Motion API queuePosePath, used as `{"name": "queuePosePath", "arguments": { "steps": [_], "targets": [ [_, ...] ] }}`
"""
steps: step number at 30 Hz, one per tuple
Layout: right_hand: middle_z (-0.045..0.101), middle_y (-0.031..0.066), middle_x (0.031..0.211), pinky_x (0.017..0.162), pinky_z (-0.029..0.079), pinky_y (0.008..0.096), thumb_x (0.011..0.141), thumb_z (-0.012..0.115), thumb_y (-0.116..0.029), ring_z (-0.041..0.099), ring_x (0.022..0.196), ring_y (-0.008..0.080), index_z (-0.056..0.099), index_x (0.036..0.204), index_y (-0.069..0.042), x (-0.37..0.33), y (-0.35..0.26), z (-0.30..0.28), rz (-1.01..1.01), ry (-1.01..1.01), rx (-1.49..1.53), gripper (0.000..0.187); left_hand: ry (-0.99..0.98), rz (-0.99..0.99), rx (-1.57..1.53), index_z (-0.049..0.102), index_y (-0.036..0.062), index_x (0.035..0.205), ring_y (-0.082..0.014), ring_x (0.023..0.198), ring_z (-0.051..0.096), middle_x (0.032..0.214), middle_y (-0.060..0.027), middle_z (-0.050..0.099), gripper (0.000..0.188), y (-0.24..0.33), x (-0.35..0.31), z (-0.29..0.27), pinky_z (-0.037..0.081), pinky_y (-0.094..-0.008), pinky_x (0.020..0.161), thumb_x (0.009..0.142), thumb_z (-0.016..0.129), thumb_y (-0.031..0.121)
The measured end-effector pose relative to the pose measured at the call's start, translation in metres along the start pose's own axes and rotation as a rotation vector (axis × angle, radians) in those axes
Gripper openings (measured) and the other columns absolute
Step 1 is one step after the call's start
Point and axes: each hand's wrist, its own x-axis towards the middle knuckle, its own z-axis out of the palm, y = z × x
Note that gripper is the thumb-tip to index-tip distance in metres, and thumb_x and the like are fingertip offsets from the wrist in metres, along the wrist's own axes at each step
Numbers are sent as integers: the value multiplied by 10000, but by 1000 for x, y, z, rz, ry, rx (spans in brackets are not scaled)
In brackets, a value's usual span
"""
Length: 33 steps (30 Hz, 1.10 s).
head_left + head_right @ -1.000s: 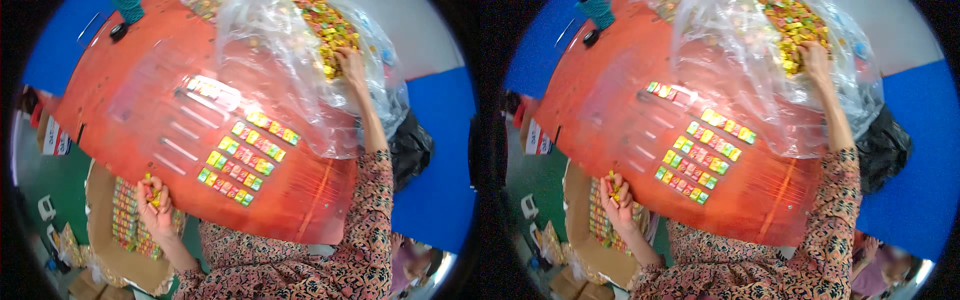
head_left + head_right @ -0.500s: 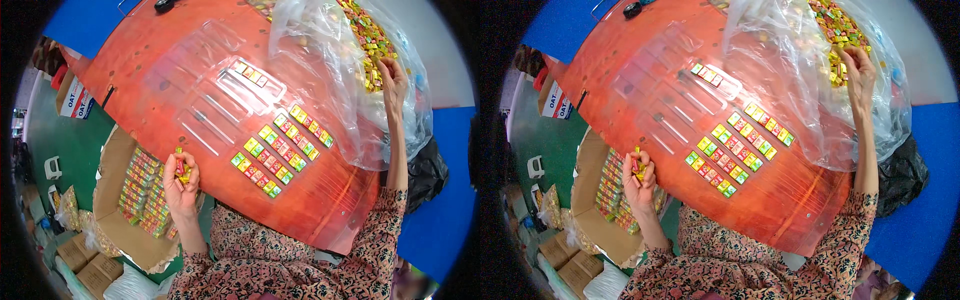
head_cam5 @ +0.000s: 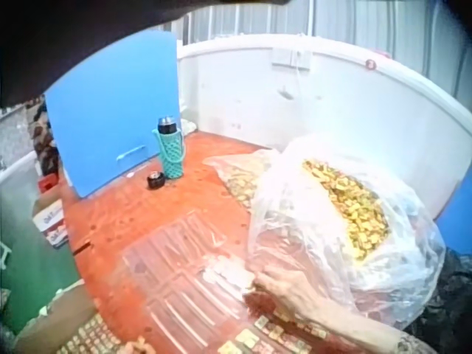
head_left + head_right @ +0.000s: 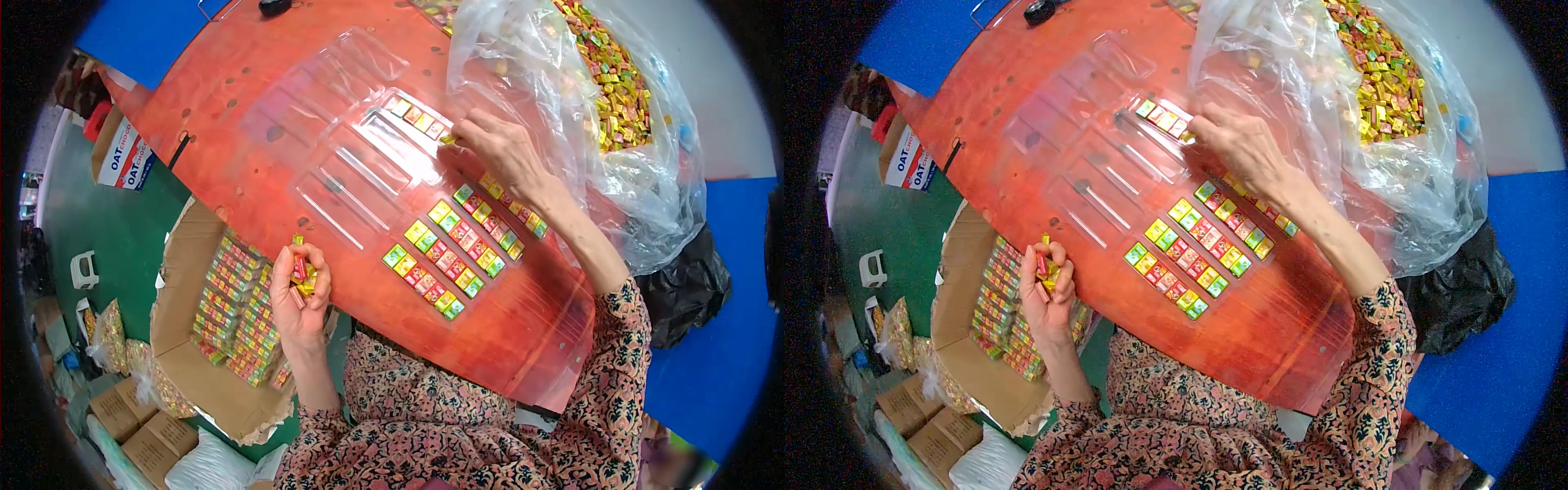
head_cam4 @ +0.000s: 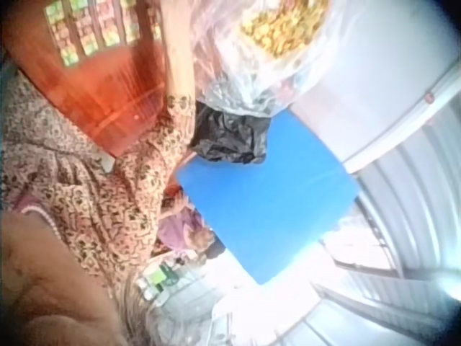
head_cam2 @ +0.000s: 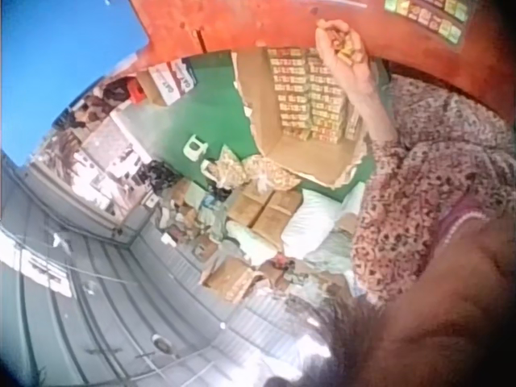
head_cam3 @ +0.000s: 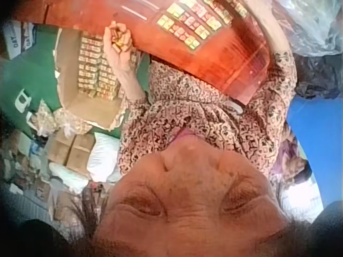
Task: Sorting small wrapped candies into individual rows on a plastic tray.
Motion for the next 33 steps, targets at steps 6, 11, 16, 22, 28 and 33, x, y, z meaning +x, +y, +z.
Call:
{"name": "queuePosePath", "arguments": {
  "steps": [6,11,16,22,28,33],
  "targets": [
    [531,114,824,602,469,374,709,542,-54,570,746,294,514,872,-27,0,5,13,-56,-75,-56,167,0,-12,-27,558,28,889,-129,415,407,768,-116,521,252,1,-1,-2,306,-189,328,926,409,228],
    [542,102,797,590,463,335,735,575,-44,570,705,272,560,856,-29,-3,4,16,55,22,18,122,24,10,-21,547,19,888,-132,417,405,769,-116,510,249,-1,0,0,308,-184,321,926,409,223],
    [539,104,788,594,458,342,733,572,-37,570,693,282,572,864,-24,-4,3,22,108,22,33,131,27,8,-23,542,15,888,-132,417,404,773,-117,502,250,-2,-1,-1,309,-183,318,927,405,221],
    [536,99,777,602,460,344,728,577,-45,577,697,274,580,900,-51,-4,2,28,136,80,17,172,17,11,-15,540,19,886,-129,412,392,777,-117,500,243,-1,-1,-1,305,-184,318,926,405,217],
    [531,91,798,595,458,346,737,547,-54,571,715,278,563,918,-63,-4,2,26,108,22,-10,182,26,7,-23,540,21,883,-128,406,384,776,-119,502,238,-2,0,0,303,-185,316,925,406,214],
    [502,97,785,574,444,355,726,531,-50,554,687,283,533,892,-46,0,3,23,67,-24,-30,166,6,25,24,538,22,879,-130,403,387,776,-121,508,236,-2,0,1,302,-186,315,924,407,212]
  ]
}}
